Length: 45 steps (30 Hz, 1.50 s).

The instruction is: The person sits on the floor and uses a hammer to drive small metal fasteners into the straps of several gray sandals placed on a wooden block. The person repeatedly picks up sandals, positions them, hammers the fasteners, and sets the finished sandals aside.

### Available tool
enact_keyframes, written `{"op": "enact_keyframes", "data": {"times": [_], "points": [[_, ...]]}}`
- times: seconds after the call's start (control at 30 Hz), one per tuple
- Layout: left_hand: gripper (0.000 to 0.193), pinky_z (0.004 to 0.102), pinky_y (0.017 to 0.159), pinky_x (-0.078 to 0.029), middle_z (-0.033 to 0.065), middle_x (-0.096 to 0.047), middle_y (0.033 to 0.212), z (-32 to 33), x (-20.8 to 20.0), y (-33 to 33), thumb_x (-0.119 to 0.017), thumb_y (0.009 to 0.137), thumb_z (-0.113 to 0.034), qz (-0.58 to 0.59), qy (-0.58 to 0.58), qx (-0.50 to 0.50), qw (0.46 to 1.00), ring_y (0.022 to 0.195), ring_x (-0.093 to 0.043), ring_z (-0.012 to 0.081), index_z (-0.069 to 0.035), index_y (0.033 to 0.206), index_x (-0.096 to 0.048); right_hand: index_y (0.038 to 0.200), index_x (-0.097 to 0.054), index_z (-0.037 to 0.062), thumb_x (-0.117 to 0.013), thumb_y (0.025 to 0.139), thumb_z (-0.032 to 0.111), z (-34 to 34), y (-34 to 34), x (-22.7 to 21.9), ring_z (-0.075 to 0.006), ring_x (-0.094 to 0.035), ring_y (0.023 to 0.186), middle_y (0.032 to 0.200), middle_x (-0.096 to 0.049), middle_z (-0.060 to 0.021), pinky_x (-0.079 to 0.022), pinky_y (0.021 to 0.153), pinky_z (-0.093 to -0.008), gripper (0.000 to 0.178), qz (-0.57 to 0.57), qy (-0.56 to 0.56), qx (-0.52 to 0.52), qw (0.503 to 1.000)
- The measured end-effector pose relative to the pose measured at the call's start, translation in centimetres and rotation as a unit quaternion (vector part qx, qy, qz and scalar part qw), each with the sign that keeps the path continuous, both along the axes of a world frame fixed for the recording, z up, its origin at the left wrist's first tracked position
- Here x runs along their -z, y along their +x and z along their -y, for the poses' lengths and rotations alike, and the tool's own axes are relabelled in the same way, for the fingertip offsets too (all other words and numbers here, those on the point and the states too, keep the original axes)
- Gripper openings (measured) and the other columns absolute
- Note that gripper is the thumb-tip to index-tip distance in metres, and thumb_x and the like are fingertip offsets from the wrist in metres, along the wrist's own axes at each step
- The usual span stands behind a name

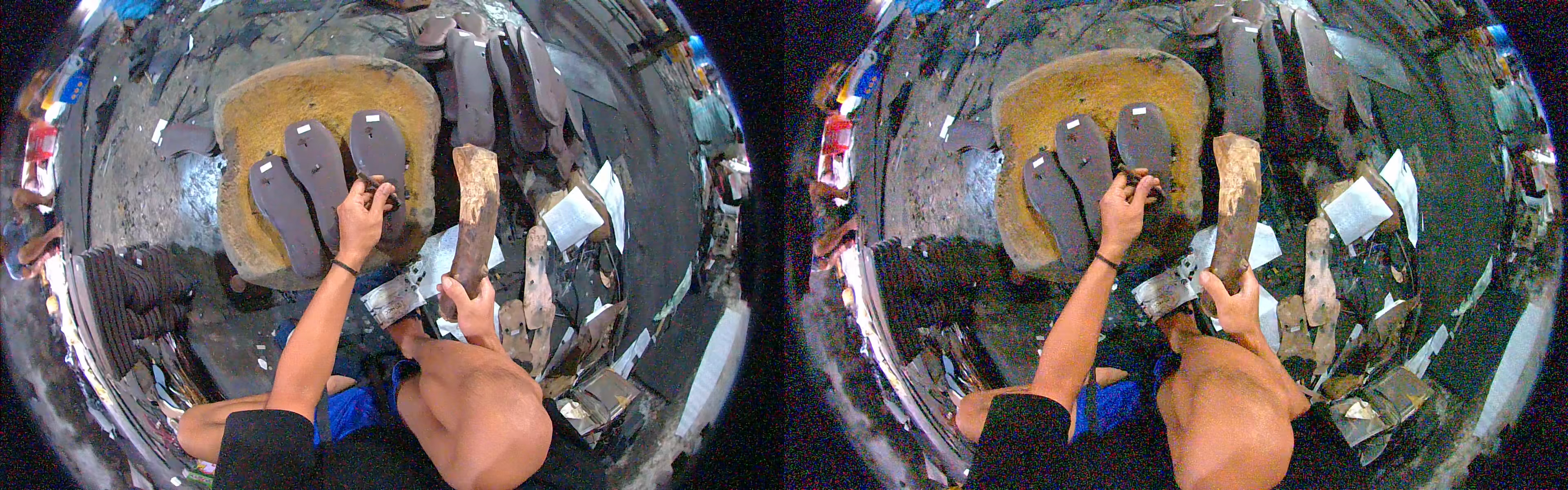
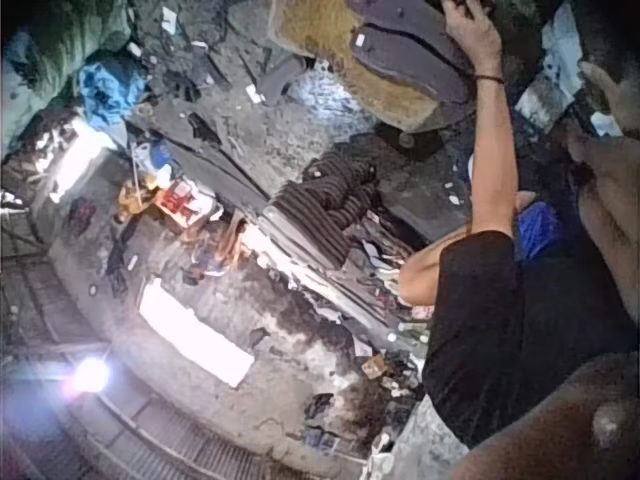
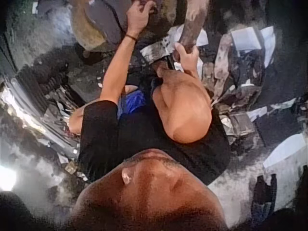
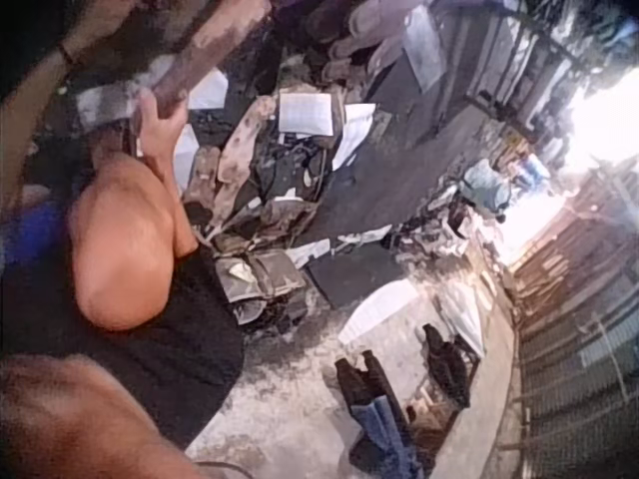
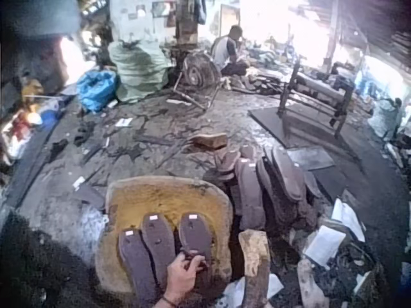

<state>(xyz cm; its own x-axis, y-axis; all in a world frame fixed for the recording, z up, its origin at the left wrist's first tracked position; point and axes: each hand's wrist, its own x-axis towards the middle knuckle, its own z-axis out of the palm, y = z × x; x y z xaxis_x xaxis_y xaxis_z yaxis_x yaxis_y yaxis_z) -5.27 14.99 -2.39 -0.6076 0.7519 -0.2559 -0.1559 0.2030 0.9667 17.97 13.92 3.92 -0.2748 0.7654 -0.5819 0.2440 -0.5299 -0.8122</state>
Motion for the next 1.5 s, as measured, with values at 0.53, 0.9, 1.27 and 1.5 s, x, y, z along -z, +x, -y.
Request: {"op": "enact_keyframes", "data": {"times": [0.53,0.9,1.27,1.5], "points": [[0.019,0.033,0.07,-0.055,0.0103,-0.072,0.091,0.3,0.7,1.0,-0.07,0.088,-0.02,-0.377,0.028,0.053,0.924,0.079,-0.071,0.024,-0.005,0.1,-0.067,0.129,-0.046,0.0073,-0.074,0.08,0.035,-6.3,-2.1,-9.9,-0.0225,-0.058,0.084,0.097,-0.058,-0.0093,-0.047,0.074,-0.0396,0.064,-0.355,0.442,-0.02,0.824],[0.026,0.0428,0.061,-0.052,0.0156,-0.067,0.076,-0.1,0.1,-0.4,-0.063,0.093,-0.028,-0.403,-0.057,0.144,0.902,0.073,-0.067,0.0324,-0.004,0.09,-0.051,0.109,-0.052,0.0,-0.062,0.09,0.023,-3.1,-0.9,-1.7,-0.0197,-0.064,0.071,0.085,-0.065,-0.01,-0.053,0.067,-0.0344,0.032,-0.101,0.001,-0.094,0.99],[0.022,0.0295,0.078,-0.058,0.0109,-0.069,0.102,8.2,-4.2,5.8,-0.058,0.097,-0.012,0.15,0.006,-0.006,0.989,0.094,-0.066,0.0173,0.004,0.112,-0.062,0.114,-0.059,0.003,-0.069,0.089,0.026,-0.2,-4.2,1.4,-0.0151,-0.062,0.088,0.099,-0.066,-0.0053,-0.052,0.073,-0.0317,0.036,-0.181,-0.196,0.016,0.964],[0.022,0.0312,0.074,-0.059,0.0118,-0.069,0.102,3.1,0.5,-2.7,-0.052,0.101,-0.017,0.086,0.023,-0.062,0.994,0.09,-0.068,0.0183,0.0,0.113,-0.055,0.111,-0.055,0.0002,-0.072,0.086,0.021,-0.6,-2.1,0.3,-0.0184,-0.065,0.085,0.095,-0.064,-0.0077,-0.053,0.074,-0.0327,0.036,-0.026,-0.045,-0.032,0.998]]}}
